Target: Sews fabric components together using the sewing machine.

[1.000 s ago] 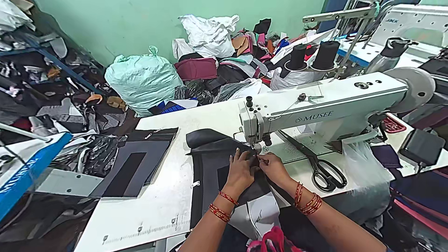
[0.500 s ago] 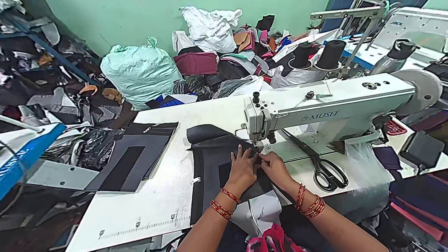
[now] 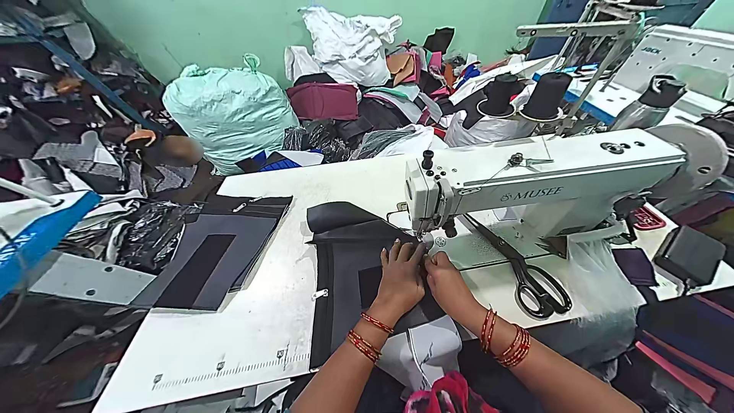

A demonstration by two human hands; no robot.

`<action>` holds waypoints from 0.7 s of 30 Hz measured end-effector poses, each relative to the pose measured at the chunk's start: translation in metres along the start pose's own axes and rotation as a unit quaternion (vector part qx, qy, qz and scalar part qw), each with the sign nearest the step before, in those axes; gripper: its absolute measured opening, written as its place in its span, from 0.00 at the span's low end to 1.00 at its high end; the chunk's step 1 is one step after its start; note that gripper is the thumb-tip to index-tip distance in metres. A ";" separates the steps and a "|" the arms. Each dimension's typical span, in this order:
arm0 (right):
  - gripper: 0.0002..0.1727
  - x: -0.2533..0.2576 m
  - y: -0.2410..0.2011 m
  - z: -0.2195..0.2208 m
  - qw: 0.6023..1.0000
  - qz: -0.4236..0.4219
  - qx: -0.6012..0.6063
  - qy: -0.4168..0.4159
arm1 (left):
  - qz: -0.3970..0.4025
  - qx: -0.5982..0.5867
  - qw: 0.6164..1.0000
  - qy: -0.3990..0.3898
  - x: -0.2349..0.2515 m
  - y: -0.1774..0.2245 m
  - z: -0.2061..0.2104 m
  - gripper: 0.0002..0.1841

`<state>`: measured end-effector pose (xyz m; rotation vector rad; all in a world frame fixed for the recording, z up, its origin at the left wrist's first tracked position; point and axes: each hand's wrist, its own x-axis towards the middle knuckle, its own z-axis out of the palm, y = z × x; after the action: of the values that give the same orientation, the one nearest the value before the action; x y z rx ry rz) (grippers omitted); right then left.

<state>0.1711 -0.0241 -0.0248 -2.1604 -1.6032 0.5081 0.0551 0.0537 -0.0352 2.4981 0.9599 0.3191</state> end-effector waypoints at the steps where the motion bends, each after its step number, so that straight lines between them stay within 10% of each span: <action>1: 0.19 0.000 -0.001 0.000 1.000 -0.001 -0.001 0.000 | -0.009 0.032 0.999 -0.035 0.002 0.004 -0.002 0.31; 21: 0.17 0.000 0.001 0.004 0.999 -0.012 0.001 0.041 | -0.052 0.096 0.982 -0.152 0.013 0.022 -0.025 0.33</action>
<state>0.1696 -0.0236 -0.0286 -2.1286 -1.5821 0.4090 0.0688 0.0561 -0.0024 2.5538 1.0280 -0.1936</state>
